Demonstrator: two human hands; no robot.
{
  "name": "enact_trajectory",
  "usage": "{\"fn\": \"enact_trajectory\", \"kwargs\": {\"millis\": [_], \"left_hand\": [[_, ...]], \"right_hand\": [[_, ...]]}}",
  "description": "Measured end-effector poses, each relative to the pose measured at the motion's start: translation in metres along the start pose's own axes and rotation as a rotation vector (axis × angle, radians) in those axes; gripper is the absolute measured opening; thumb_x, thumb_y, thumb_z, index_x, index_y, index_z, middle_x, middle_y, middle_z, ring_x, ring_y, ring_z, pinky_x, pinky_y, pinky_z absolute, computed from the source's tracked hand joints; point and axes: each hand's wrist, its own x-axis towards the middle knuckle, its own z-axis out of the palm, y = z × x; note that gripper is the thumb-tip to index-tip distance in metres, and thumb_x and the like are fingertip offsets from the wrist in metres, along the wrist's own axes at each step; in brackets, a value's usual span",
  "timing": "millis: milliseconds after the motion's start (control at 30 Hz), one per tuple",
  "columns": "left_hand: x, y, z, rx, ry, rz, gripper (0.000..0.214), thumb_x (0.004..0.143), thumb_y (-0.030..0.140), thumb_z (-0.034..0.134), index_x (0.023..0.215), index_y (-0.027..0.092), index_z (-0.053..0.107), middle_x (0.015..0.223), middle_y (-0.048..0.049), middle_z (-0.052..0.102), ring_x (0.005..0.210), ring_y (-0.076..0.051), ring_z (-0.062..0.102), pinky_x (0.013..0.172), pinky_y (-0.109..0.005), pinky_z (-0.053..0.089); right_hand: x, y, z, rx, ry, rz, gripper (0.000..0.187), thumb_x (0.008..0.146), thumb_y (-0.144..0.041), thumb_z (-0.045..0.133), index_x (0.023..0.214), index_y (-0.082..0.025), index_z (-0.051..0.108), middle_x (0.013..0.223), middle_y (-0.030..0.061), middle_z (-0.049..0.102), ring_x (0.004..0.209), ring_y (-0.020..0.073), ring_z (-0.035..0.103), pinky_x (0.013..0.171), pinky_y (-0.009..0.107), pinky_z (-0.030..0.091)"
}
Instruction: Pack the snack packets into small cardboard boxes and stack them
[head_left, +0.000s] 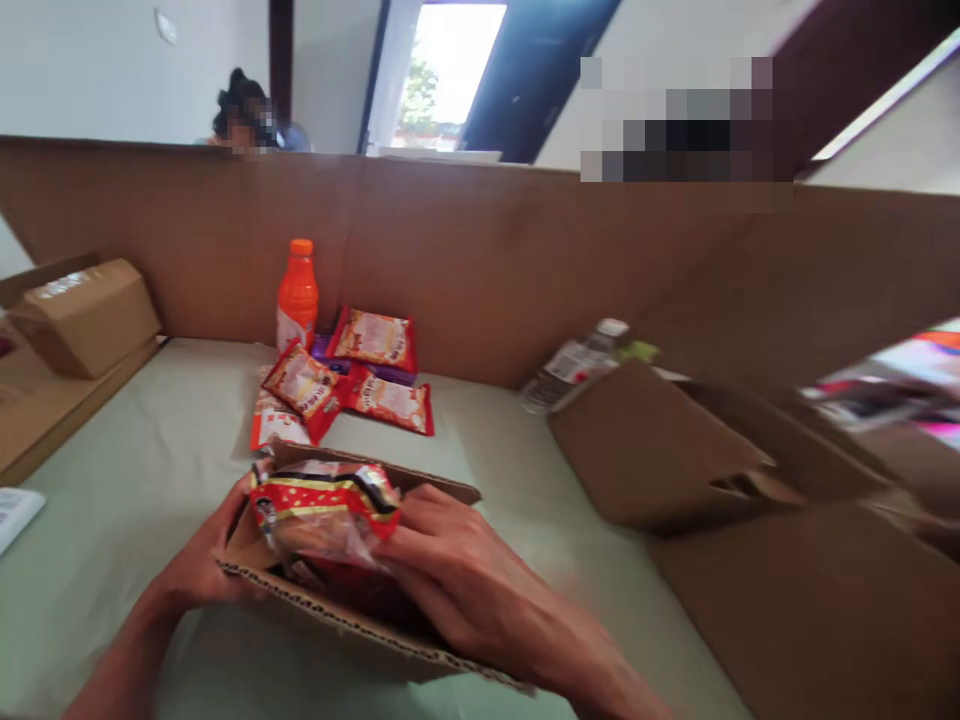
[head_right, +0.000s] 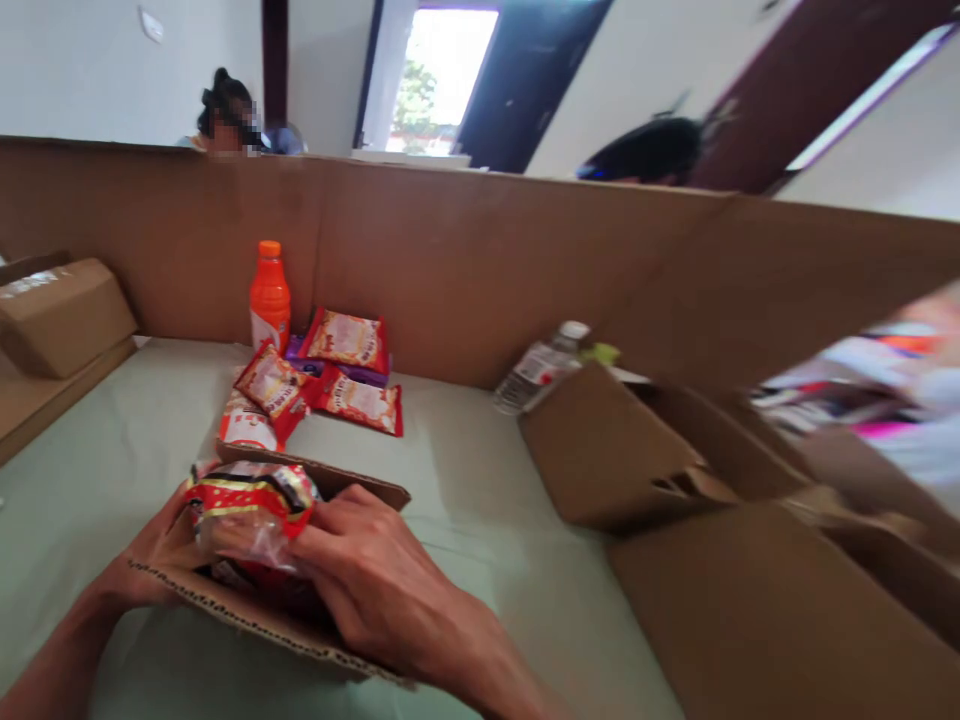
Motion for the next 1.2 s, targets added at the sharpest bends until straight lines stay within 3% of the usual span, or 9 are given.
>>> {"fn": "enact_trajectory", "kwargs": {"millis": [100, 200, 300, 433, 567, 733, 833, 967, 1200], "left_hand": [[-0.002, -0.005, -0.010, 0.075, 0.007, -0.049, 0.121, 0.062, 0.056, 0.089, 0.159, 0.037, 0.020, 0.163, -0.0106, 0.036, 0.143, -0.044, 0.042, 0.113, -0.059, 0.043], [0.000, -0.010, -0.021, 0.200, 0.037, -0.009, 0.118, 0.061, 0.055, 0.088, 0.159, 0.037, 0.026, 0.164, -0.0078, 0.034, 0.144, -0.047, 0.039, 0.112, -0.059, 0.045], [0.001, -0.015, -0.028, 0.246, 0.040, 0.035, 0.118, 0.061, 0.055, 0.088, 0.159, 0.035, 0.025, 0.165, -0.0085, 0.033, 0.143, -0.049, 0.039, 0.109, -0.058, 0.048], [0.001, -0.017, -0.028, 0.232, 0.037, -0.011, 0.121, 0.062, 0.054, 0.088, 0.160, 0.033, 0.021, 0.167, -0.0088, 0.026, 0.145, -0.048, 0.035, 0.110, -0.057, 0.047], [0.001, -0.007, -0.018, 0.144, 0.004, -0.015, 0.119, 0.064, 0.052, 0.089, 0.160, 0.038, 0.021, 0.168, -0.0070, 0.025, 0.146, -0.043, 0.038, 0.111, -0.053, 0.048], [0.005, 0.008, -0.006, 0.110, -0.032, 0.001, 0.122, 0.060, 0.044, 0.094, 0.160, 0.034, 0.023, 0.166, -0.0128, 0.027, 0.147, -0.043, 0.036, 0.114, -0.055, 0.043], [0.004, 0.009, -0.002, 0.062, -0.028, -0.002, 0.121, 0.062, 0.043, 0.093, 0.159, 0.035, 0.022, 0.166, -0.0127, 0.029, 0.145, -0.040, 0.040, 0.112, -0.051, 0.047], [0.001, 0.006, -0.003, 0.138, -0.024, 0.022, 0.121, 0.061, 0.040, 0.094, 0.159, 0.037, 0.023, 0.167, -0.0107, 0.028, 0.148, -0.040, 0.035, 0.117, -0.051, 0.041], [-0.001, 0.007, -0.004, 0.186, -0.038, 0.018, 0.128, 0.060, 0.047, 0.093, 0.161, 0.029, 0.017, 0.167, -0.0147, 0.024, 0.150, -0.042, 0.029, 0.119, -0.052, 0.038]], "right_hand": [[0.013, -0.006, -0.007, -0.084, -0.205, 0.020, 0.019, 0.086, -0.007, 0.057, 0.075, -0.021, 0.065, 0.072, 0.0015, 0.067, 0.064, 0.0154, 0.055, 0.062, 0.029, 0.038], [0.031, -0.001, 0.000, -0.101, -0.435, 0.055, 0.016, 0.083, -0.009, 0.062, 0.084, -0.023, 0.069, 0.072, -0.0016, 0.069, 0.061, 0.0143, 0.054, 0.052, 0.029, 0.027], [0.042, 0.007, 0.010, -0.090, -0.521, 0.049, 0.021, 0.083, -0.012, 0.063, 0.096, -0.026, 0.071, 0.076, -0.0035, 0.072, 0.064, 0.0142, 0.057, 0.050, 0.029, 0.025], [0.035, 0.007, 0.008, -0.077, -0.485, 0.084, 0.016, 0.089, -0.016, 0.062, 0.098, -0.026, 0.071, 0.079, -0.0032, 0.073, 0.066, 0.0140, 0.060, 0.054, 0.028, 0.030], [0.013, 0.000, -0.006, -0.025, -0.305, 0.143, 0.008, 0.089, -0.020, 0.069, 0.096, -0.020, 0.071, 0.091, 0.0028, 0.073, 0.081, 0.0177, 0.066, 0.072, 0.029, 0.046], [0.003, -0.006, -0.011, 0.096, -0.012, 0.154, 0.042, 0.084, -0.021, 0.074, 0.124, -0.019, 0.063, 0.130, 0.0114, 0.065, 0.116, 0.0251, 0.062, 0.097, 0.038, 0.051], [0.010, -0.008, -0.006, 0.072, -0.070, 0.084, 0.057, 0.082, -0.018, 0.075, 0.136, -0.025, 0.058, 0.149, 0.0113, 0.052, 0.133, 0.0291, 0.052, 0.106, 0.045, 0.049], [0.026, -0.007, 0.004, 0.036, -0.220, 0.043, 0.050, 0.082, -0.015, 0.074, 0.130, -0.025, 0.065, 0.151, 0.0119, 0.051, 0.132, 0.0334, 0.052, 0.107, 0.053, 0.048], [0.052, -0.012, 0.020, 0.081, -0.402, -0.016, 0.035, 0.090, -0.010, 0.063, 0.122, -0.023, 0.070, 0.142, 0.0081, 0.059, 0.129, 0.0251, 0.055, 0.109, 0.043, 0.046]]}}
